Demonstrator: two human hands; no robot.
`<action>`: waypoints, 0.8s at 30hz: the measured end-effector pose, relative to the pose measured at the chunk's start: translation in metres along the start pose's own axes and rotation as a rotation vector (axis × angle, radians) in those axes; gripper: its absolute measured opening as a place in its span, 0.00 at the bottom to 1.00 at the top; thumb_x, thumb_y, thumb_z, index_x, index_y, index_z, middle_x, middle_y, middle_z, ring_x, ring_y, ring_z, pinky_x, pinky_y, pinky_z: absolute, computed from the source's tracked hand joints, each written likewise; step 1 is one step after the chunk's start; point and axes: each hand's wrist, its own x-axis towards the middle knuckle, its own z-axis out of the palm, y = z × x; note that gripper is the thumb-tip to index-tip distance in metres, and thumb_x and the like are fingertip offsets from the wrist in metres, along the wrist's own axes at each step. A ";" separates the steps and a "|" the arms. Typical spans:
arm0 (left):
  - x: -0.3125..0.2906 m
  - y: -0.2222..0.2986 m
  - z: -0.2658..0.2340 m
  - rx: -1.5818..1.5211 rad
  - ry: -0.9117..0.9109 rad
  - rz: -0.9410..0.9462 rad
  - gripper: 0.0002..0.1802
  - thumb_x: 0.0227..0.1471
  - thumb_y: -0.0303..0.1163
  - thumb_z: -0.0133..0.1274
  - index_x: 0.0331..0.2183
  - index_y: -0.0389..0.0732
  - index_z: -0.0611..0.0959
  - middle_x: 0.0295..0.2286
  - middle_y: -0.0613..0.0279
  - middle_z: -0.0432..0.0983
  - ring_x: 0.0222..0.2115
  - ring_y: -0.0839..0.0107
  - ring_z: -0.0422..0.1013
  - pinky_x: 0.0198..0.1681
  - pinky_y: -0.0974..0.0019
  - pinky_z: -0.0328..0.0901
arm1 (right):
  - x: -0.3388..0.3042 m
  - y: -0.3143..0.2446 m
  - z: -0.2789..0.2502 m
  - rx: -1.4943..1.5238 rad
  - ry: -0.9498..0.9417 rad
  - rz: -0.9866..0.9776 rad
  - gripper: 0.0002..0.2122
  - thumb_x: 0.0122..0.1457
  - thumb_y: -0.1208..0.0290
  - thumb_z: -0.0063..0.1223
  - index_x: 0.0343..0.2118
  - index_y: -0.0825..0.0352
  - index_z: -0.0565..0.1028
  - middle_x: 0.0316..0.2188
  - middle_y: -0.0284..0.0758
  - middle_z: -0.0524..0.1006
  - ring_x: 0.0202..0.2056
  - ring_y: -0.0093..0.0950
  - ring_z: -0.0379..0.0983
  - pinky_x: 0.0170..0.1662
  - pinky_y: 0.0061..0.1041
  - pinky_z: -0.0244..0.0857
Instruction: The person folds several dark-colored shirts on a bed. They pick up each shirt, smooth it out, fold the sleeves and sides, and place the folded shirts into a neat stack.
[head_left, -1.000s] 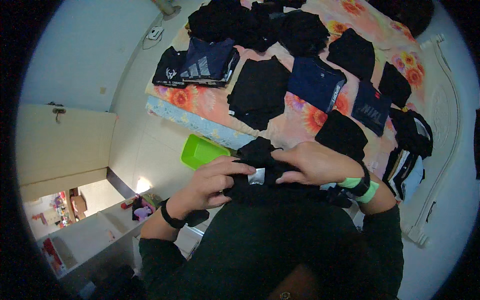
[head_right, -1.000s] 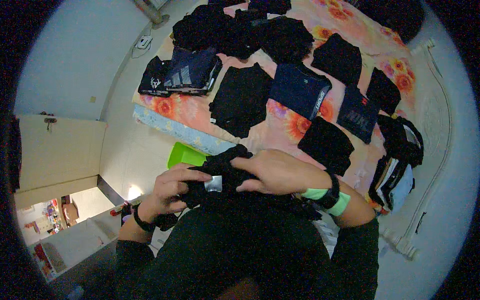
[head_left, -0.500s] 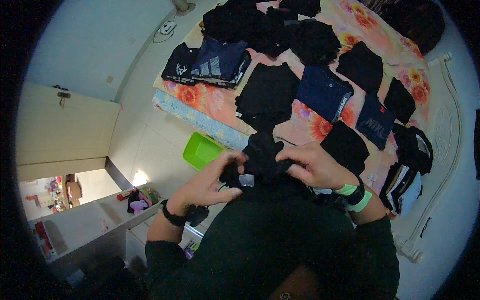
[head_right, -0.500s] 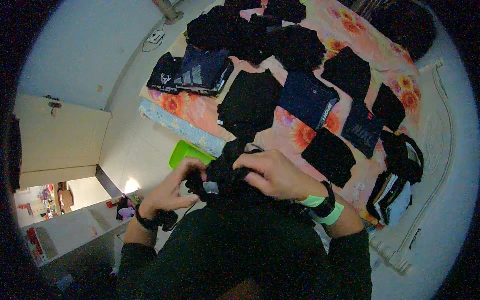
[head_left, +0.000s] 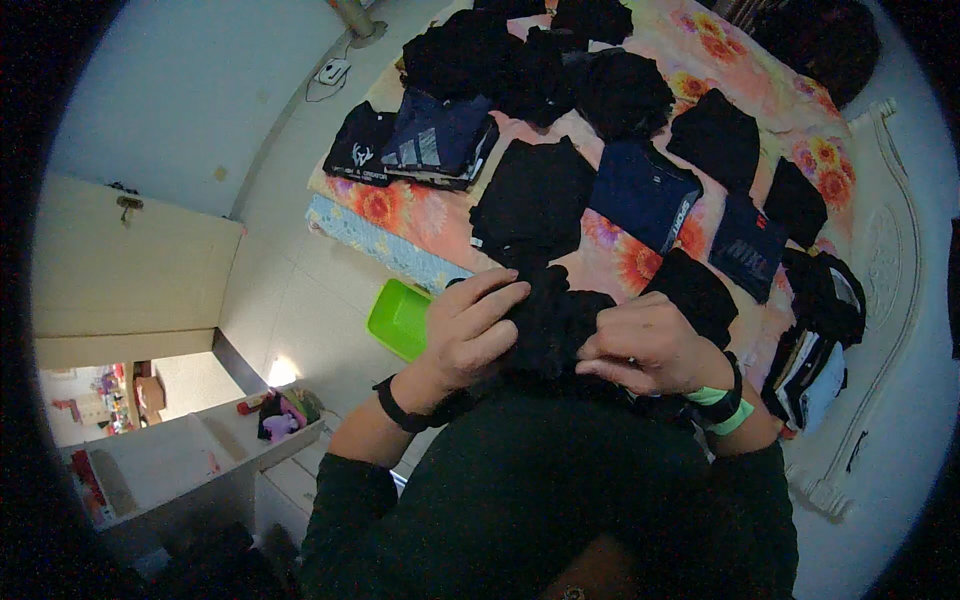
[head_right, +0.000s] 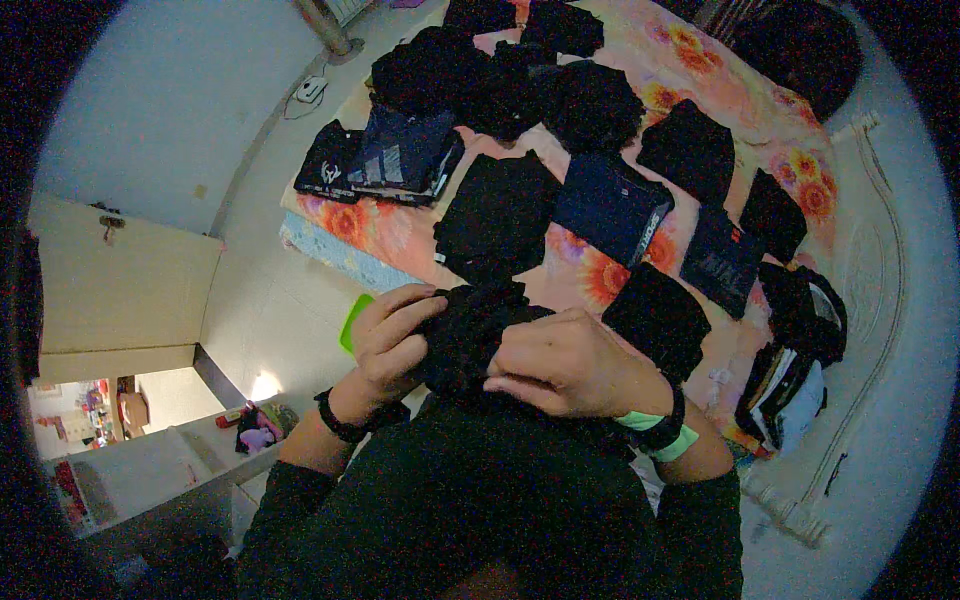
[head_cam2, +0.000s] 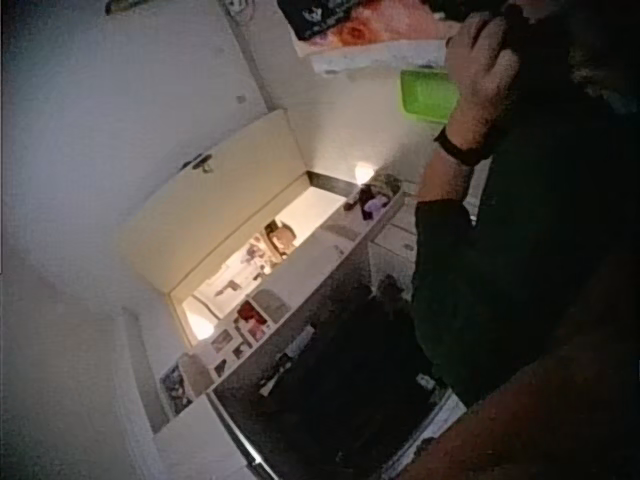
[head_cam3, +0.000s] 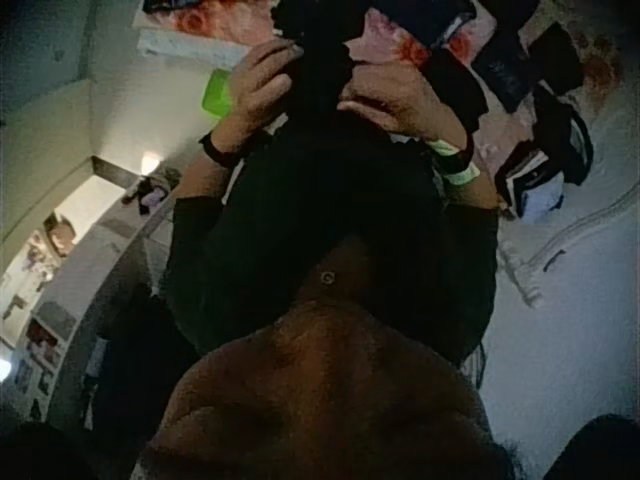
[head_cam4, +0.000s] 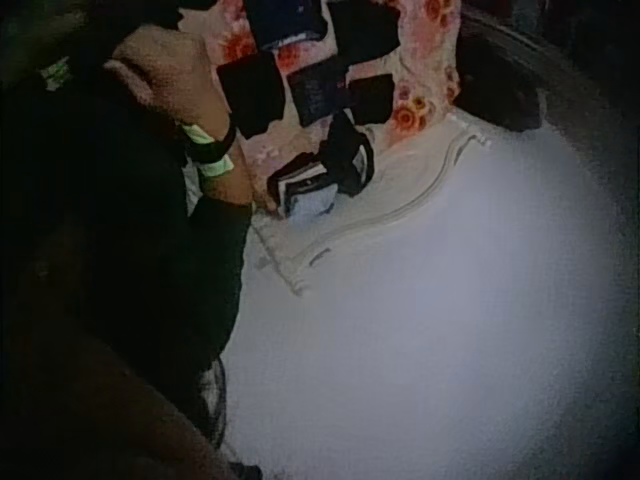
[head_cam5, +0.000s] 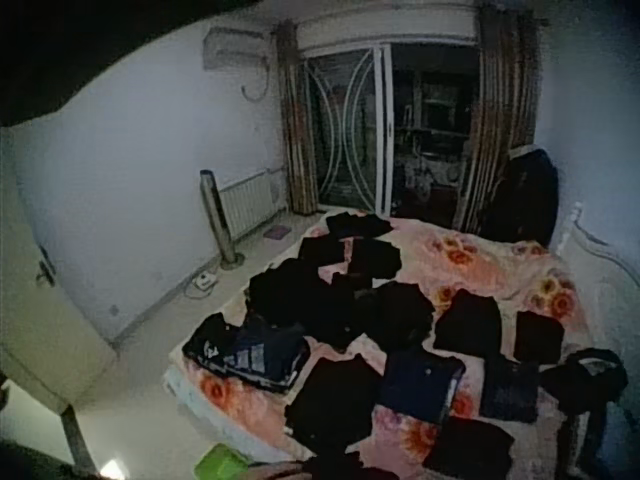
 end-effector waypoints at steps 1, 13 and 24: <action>0.000 -0.001 0.000 0.053 0.031 0.026 0.13 0.33 0.31 0.56 0.17 0.38 0.68 0.36 0.49 0.80 0.38 0.48 0.77 0.32 0.58 0.74 | 0.000 0.000 -0.001 0.028 -0.002 -0.032 0.07 0.55 0.69 0.63 0.28 0.65 0.76 0.23 0.34 0.73 0.28 0.34 0.75 0.28 0.31 0.68; 0.002 0.000 0.002 0.034 0.124 0.017 0.15 0.31 0.32 0.57 0.17 0.38 0.67 0.35 0.48 0.80 0.35 0.49 0.78 0.31 0.59 0.74 | 0.012 0.003 0.009 0.054 0.283 -0.044 0.08 0.48 0.78 0.65 0.32 0.68 0.78 0.29 0.38 0.77 0.29 0.33 0.76 0.35 0.26 0.69; -0.004 0.025 0.003 -0.632 -0.101 -0.550 0.15 0.38 0.24 0.64 0.31 0.37 0.76 0.37 0.54 0.78 0.38 0.59 0.76 0.44 0.63 0.69 | 0.026 0.008 0.018 0.339 0.221 0.130 0.05 0.56 0.77 0.59 0.34 0.67 0.75 0.29 0.32 0.74 0.30 0.23 0.72 0.32 0.25 0.66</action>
